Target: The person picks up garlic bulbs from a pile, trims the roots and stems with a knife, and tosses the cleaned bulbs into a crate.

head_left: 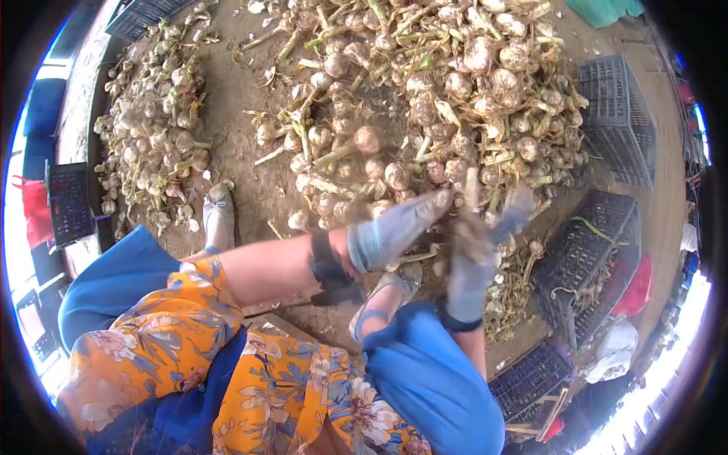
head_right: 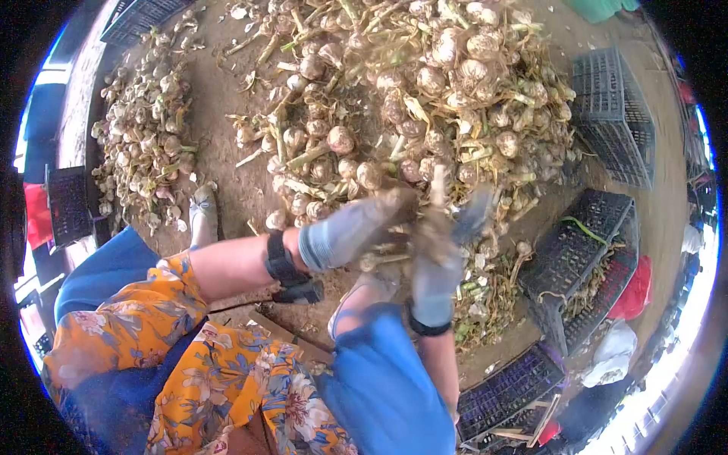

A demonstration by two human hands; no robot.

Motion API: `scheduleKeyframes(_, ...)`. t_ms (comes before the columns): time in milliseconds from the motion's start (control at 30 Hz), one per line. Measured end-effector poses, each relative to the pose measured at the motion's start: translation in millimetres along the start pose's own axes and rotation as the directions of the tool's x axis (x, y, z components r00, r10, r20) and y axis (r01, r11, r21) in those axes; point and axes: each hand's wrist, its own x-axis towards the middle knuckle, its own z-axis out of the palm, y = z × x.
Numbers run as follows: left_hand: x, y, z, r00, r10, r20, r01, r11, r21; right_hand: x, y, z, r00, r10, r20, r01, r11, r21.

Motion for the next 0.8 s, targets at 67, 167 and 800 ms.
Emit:
scheduleKeyframes(67, 28.8, 36.8, -38.5, 0.990, 0.107, -0.090, -0.071, 0.940, 0.333, -2.0, -23.1, -51.6, 0.971, -0.095, -0.219, 0.071, 0.991, -0.116)
scheduleKeyframes(167, 100.4, 53.4, -140.4, 0.876, 0.422, -0.235, 0.110, 0.300, 0.948, 1.1, -52.9, -171.6, 0.771, -0.395, -0.499, 0.017, 0.797, -0.604)
scheduleKeyframes(800, -9.5, 31.7, -60.6, 0.989, 0.002, -0.147, 0.059, 0.908, 0.415, 7.2, -7.2, 14.1, 0.965, -0.233, 0.125, 0.260, 0.751, -0.607)
